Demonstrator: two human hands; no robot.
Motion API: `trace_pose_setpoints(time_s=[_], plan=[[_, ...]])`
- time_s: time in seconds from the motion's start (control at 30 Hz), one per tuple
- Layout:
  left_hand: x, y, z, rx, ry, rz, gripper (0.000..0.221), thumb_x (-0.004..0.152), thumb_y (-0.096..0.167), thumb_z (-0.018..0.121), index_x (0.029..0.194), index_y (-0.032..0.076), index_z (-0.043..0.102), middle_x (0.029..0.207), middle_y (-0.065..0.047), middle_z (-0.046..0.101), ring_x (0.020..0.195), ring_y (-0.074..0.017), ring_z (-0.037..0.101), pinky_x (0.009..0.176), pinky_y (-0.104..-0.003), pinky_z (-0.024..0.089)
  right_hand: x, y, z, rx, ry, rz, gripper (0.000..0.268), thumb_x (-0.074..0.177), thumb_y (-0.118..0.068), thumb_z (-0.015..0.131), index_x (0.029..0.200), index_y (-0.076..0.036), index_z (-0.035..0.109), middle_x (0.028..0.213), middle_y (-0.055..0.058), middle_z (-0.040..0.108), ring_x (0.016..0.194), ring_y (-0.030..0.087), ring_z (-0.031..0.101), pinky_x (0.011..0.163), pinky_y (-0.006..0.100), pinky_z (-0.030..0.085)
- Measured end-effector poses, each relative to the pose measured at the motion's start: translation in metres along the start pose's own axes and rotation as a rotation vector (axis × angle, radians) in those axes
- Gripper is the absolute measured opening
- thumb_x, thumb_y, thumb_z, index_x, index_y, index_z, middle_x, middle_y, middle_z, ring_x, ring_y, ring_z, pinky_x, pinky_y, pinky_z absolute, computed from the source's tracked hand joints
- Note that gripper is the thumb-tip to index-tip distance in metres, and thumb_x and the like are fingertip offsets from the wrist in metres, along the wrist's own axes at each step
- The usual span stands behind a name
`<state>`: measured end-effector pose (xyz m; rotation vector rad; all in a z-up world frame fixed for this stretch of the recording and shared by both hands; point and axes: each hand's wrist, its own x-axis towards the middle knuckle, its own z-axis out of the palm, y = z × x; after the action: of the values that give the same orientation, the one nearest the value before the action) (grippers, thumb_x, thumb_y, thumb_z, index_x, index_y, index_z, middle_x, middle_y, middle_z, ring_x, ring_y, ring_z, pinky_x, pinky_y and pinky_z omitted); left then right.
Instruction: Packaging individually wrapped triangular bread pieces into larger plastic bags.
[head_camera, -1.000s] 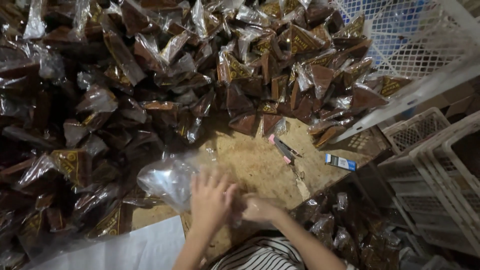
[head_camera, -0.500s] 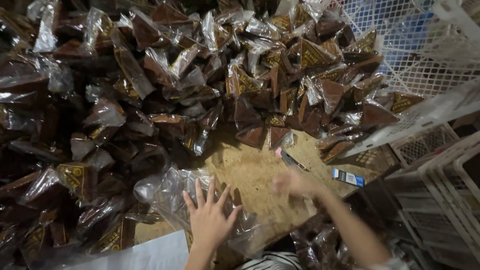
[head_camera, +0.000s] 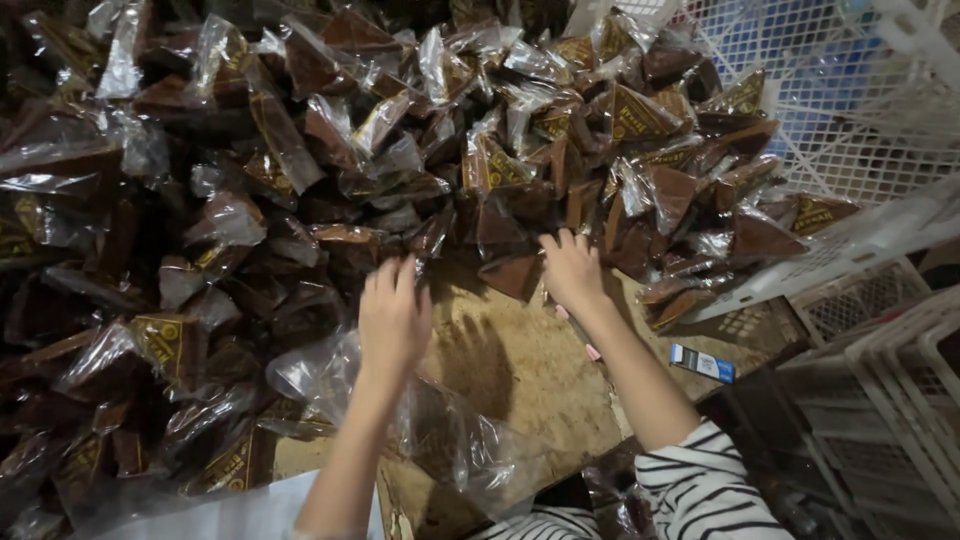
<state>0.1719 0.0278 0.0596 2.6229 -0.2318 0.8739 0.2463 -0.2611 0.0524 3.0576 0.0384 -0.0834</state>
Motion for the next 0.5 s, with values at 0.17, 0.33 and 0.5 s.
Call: trace_pose_setpoints(time_s=[0.17,0.33,0.5], plan=[[0.038,-0.018,0.090,0.290,-0.053,0.028,0.063,0.064,0.030,0.079,0.123,0.014,0.066,0.101,-0.005,0.060,0.088,-0.0245,0.064,0.064,-0.036,0.057,-0.012,-0.016,-0.026,0.037,-0.114,0.026,0.070,0.081,-0.034,0.075,0.142,-0.018,0.045,0.126,0.020,0.052,0.119,0.036,0.050,0.096,0.056,0.041],[0.050,-0.008,0.042,-0.341,-0.085,-0.370,0.048,0.074,0.017,0.076,0.121,0.016,0.067,0.100,-0.007,0.063,0.093,-0.0279,0.067,0.074,-0.041,0.058,-0.008,0.017,-0.004,0.175,0.131,-0.121,0.041,0.091,-0.018,0.058,0.133,-0.018,0.056,0.110,0.015,0.056,0.105,0.037,0.060,0.085,0.047,0.054],[0.039,0.007,-0.014,-1.185,-0.130,-0.835,0.044,0.087,0.000,0.069,0.129,0.010,0.060,0.109,-0.007,0.065,0.099,-0.0195,0.064,0.083,-0.034,0.057,-0.010,0.044,0.015,0.718,0.247,-0.141,0.045,0.086,0.006,0.047,0.112,-0.022,0.071,0.111,0.017,0.059,0.108,0.043,0.059,0.099,0.048,0.046]])
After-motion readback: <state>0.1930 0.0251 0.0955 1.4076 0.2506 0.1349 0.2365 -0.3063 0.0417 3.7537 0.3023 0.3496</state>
